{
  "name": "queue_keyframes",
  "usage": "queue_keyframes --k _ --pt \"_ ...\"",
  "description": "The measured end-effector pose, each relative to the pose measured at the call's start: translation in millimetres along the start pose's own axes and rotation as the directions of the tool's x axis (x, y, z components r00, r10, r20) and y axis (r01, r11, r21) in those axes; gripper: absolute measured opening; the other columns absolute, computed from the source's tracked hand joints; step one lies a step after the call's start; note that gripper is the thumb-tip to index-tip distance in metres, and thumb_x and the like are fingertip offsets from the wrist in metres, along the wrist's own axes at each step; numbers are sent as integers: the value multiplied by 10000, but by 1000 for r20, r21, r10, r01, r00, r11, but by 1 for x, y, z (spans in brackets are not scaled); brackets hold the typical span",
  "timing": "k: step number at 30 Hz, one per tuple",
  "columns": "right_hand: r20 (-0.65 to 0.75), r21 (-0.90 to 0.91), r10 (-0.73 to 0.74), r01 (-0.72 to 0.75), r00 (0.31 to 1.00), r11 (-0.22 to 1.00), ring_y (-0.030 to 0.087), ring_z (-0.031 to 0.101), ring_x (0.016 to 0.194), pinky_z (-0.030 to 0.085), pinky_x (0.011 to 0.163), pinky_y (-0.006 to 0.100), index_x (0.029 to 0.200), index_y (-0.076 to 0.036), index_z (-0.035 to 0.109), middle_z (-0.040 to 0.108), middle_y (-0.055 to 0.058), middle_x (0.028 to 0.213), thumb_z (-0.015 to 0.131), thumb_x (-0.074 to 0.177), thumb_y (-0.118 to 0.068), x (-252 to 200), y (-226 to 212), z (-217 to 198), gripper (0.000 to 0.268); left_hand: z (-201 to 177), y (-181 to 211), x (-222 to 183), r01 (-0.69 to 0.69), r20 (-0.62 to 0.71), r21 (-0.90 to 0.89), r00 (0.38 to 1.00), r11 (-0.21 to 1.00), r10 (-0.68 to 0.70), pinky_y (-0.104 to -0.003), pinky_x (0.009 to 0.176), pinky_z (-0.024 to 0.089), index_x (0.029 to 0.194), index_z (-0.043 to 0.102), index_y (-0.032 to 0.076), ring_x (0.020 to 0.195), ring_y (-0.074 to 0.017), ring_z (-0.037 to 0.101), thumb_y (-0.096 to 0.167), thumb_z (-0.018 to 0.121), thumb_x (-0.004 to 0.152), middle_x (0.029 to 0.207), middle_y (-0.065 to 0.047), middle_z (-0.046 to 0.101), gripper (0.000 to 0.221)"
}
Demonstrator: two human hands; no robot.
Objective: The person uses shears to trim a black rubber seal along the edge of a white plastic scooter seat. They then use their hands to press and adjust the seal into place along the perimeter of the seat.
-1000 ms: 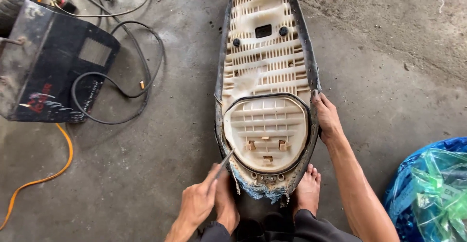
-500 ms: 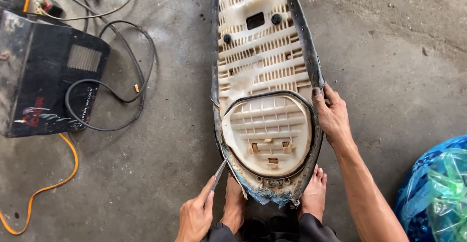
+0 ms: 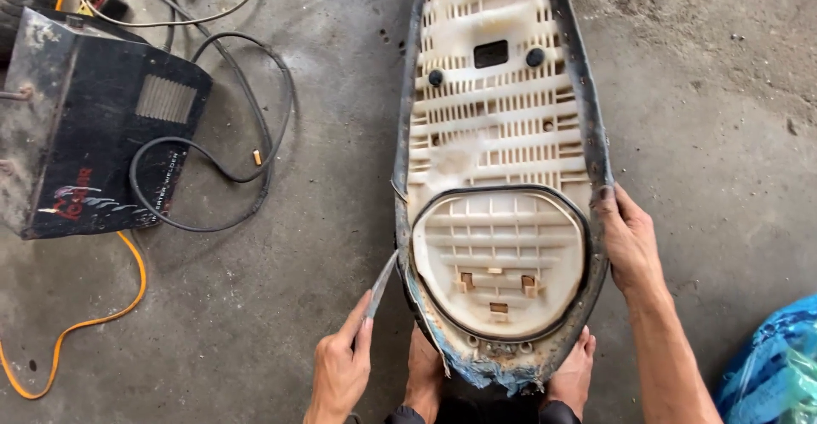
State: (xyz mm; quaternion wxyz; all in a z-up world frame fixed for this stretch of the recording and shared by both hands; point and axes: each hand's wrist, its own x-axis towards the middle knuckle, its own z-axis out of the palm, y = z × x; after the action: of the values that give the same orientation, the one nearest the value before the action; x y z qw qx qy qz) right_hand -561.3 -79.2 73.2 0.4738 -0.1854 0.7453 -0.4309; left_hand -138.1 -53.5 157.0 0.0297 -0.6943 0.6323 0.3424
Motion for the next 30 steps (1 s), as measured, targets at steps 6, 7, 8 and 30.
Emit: queue_keyframes --k 6,7,8,30 --pt "-58 5 154 -154 986 988 191 409 1481 288 1224 367 1417 -74 544 508 106 1547 433 1038 -463 4 -32 8 554 -21 16 38 -32 64 54 998 998 28 -356 515 407 1491 572 343 428 -177 375 338 460 1024 475 -36 414 481" --pt "-53 -50 145 -147 988 988 190 437 1459 303 1209 385 1358 -98 590 555 84 1513 400 1074 -446 5 -33 9 488 -23 18 42 -63 74 69 996 996 58 -359 495 411 1494 566 329 411 -164 355 333 453 1029 454 -22 388 478" --pt "-54 -52 147 -150 988 987 190 437 1459 303 1209 385 1358 -98 590 555 84 1513 400 1074 -446 5 -25 8 488 -25 20 44 -63 78 68 995 996 57 -359 495 411 1494 566 329 411 -164 355 333 453 1029 454 -22 388 478" --pt "99 -442 -161 188 982 877 170 392 570 325 507 358 1516 -159 586 511 27 725 401 1103 -415 29 -28 -20 520 -8 5 30 366 381 -550 910 751 -165 -272 349 384 1471 668 205 383 -123 327 230 582 992 495 -49 429 487"
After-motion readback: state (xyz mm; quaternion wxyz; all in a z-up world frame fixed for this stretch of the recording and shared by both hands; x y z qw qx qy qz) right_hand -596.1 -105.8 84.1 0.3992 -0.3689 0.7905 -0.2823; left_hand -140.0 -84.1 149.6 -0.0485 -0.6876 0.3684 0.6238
